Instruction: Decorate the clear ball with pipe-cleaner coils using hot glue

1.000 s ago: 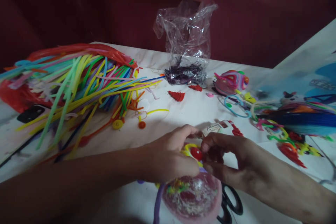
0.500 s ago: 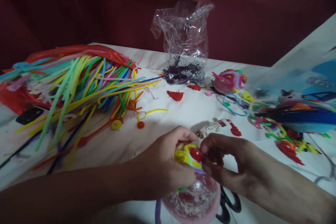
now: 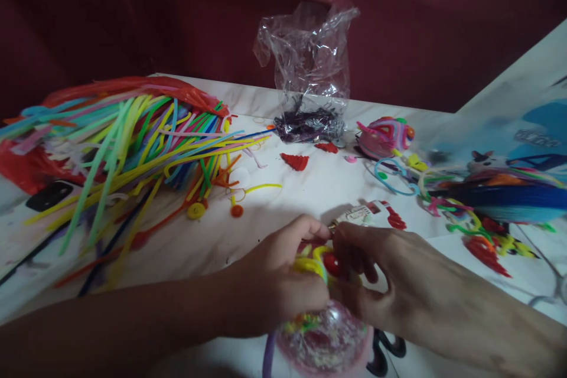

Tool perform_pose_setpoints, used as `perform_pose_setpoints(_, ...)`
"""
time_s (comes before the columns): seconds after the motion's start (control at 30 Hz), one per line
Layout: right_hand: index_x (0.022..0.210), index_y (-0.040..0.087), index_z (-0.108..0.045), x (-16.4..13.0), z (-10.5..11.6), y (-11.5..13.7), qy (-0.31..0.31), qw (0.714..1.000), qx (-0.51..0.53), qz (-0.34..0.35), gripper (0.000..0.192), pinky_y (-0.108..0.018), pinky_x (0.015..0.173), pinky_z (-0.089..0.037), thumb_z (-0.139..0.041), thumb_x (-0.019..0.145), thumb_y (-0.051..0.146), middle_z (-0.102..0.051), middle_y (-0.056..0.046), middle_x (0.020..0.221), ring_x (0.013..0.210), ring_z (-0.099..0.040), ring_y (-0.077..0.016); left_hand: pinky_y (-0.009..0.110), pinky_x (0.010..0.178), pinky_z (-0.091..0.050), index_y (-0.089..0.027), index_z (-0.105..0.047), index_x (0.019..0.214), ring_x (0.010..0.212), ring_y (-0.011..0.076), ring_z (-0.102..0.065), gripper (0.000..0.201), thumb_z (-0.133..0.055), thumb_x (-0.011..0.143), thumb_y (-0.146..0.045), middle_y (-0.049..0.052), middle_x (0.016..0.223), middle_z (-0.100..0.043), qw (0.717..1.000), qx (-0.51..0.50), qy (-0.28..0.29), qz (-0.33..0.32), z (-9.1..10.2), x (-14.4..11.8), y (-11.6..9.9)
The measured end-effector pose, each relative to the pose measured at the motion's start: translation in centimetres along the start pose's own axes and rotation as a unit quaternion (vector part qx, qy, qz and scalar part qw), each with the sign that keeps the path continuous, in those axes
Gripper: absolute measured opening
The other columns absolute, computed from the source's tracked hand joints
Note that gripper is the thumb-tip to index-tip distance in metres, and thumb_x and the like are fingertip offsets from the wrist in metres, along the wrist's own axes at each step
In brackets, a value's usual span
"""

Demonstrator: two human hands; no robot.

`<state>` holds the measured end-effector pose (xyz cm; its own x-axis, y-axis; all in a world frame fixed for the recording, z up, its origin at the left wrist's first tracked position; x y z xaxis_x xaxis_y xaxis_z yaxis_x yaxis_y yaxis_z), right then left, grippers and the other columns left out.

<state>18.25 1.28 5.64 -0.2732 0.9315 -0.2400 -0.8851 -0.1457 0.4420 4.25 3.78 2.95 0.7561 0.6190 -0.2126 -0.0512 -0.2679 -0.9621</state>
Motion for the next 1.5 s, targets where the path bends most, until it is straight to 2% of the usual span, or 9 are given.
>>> perform_pose_setpoints(0.2,0.072,0.019,-0.054,-0.2,0.21,-0.09,0.0,1.0,0.005,-0.023,0.012,-0.02,0.049,-0.032,-0.05,0.075,0.03,-0.053,0.002,0.065,0.054,-0.049,-0.0109,0.024,0.064,-0.038,-0.019,-0.047,0.108,0.078,0.0132,-0.05,0.05,-0.049,0.06,-0.005,-0.001,0.091,-0.055,0.998,-0.032,0.008,0.06,0.56,-0.66,0.24)
perform_pose_setpoints(0.43,0.072,0.02,-0.055,-0.28,0.29,-0.05,0.014,0.998,-0.024,-0.049,0.014,-0.02,0.049,-0.034,-0.051,0.074,0.033,-0.054,0.001,0.066,0.057,-0.05,-0.0126,0.023,0.068,-0.039,-0.017,-0.049,0.105,0.084,0.0134,-0.051,0.047,-0.051,0.06,-0.005,0.0,0.093,-0.055,0.998,-0.056,-0.015,0.033,0.55,-0.86,0.73)
perform_pose_setpoints(0.8,0.077,0.022,-0.059,-0.49,0.39,-0.52,0.021,0.995,-0.034,-0.09,0.014,-0.021,0.051,-0.037,-0.053,0.073,0.034,-0.056,0.001,0.07,0.062,-0.052,-0.0143,0.024,0.062,-0.037,-0.016,-0.048,0.103,0.075,0.013,-0.048,0.046,-0.05,0.057,-0.009,0.0,0.084,-0.054,0.997,-0.058,-0.029,0.042,0.24,-0.67,0.9)
perform_pose_setpoints(0.93,0.079,0.022,-0.06,-0.4,0.46,-0.45,0.024,0.995,-0.027,-0.089,0.018,-0.021,0.052,-0.038,-0.051,0.073,0.037,-0.057,0.001,0.07,0.062,-0.053,-0.0141,0.023,0.06,-0.036,-0.015,-0.048,0.102,0.068,0.0109,-0.045,0.044,-0.05,0.058,-0.01,-0.001,0.079,-0.052,0.998,-0.047,-0.021,0.039,0.28,-0.71,0.79)
perform_pose_setpoints(1.1,0.079,0.023,-0.06,-0.49,0.8,-0.18,0.012,0.995,-0.05,-0.081,0.021,-0.022,0.052,-0.037,-0.051,0.071,0.041,-0.057,0.001,0.071,0.062,-0.054,-0.0154,0.022,0.062,-0.036,-0.013,-0.048,0.099,0.072,0.0104,-0.047,0.041,-0.049,0.058,-0.006,-0.001,0.083,-0.053,0.997,-0.06,-0.038,0.027,0.13,-0.67,0.35)
perform_pose_setpoints(1.2,0.077,0.024,-0.06,-0.34,0.93,0.01,0.023,0.991,-0.081,-0.1,0.013,-0.022,0.051,-0.035,-0.056,0.071,0.035,-0.057,0.002,0.068,0.06,-0.052,-0.015,0.022,0.063,-0.037,-0.012,-0.048,0.1,0.074,0.0111,-0.048,0.043,-0.049,0.058,-0.004,0.0,0.085,-0.053,0.997,-0.063,-0.038,0.025,0.02,-0.56,0.34)
perform_pose_setpoints(1.27,0.075,0.025,-0.06,-0.14,0.98,0.17,0.016,0.992,-0.092,-0.087,0.007,-0.021,0.051,-0.033,-0.059,0.068,0.027,-0.056,0.004,0.068,0.059,-0.051,-0.0137,0.023,0.063,-0.037,-0.013,-0.048,0.101,0.076,0.0123,-0.049,0.044,-0.049,0.058,-0.005,0.002,0.088,-0.054,0.997,-0.064,-0.038,0.029,-0.01,-0.52,0.47)
perform_pose_setpoints(1.37,0.075,0.024,-0.059,0.15,1.04,0.34,-0.013,0.995,-0.086,-0.039,0.009,-0.02,0.051,-0.032,-0.059,0.067,0.022,-0.056,0.004,0.069,0.06,-0.051,-0.0123,0.024,0.065,-0.037,-0.013,-0.047,0.102,0.08,0.014,-0.049,0.044,-0.049,0.059,-0.006,0.002,0.09,-0.055,0.997,-0.064,-0.038,0.026,-0.04,-0.49,0.58)
perform_pose_setpoints(1.5,0.076,0.022,-0.058,0.41,0.9,0.19,0.012,0.997,-0.07,-0.031,0.009,-0.02,0.05,-0.03,-0.056,0.067,0.024,-0.054,0.003,0.068,0.058,-0.049,-0.0121,0.025,0.065,-0.037,-0.014,-0.046,0.1,0.077,0.013,-0.049,0.043,-0.05,0.058,-0.006,0.002,0.087,-0.054,0.997,-0.068,-0.036,0.027,-0.19,-0.46,0.52)
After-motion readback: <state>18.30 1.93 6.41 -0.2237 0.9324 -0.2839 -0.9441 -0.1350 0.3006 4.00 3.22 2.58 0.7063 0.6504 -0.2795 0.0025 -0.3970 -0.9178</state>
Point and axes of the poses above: each hand's wrist, its own x-axis towards the middle knuckle, its own z-axis out of the back of the hand, y = z × x, the point moved 3 cm from there along x, towards the middle knuckle
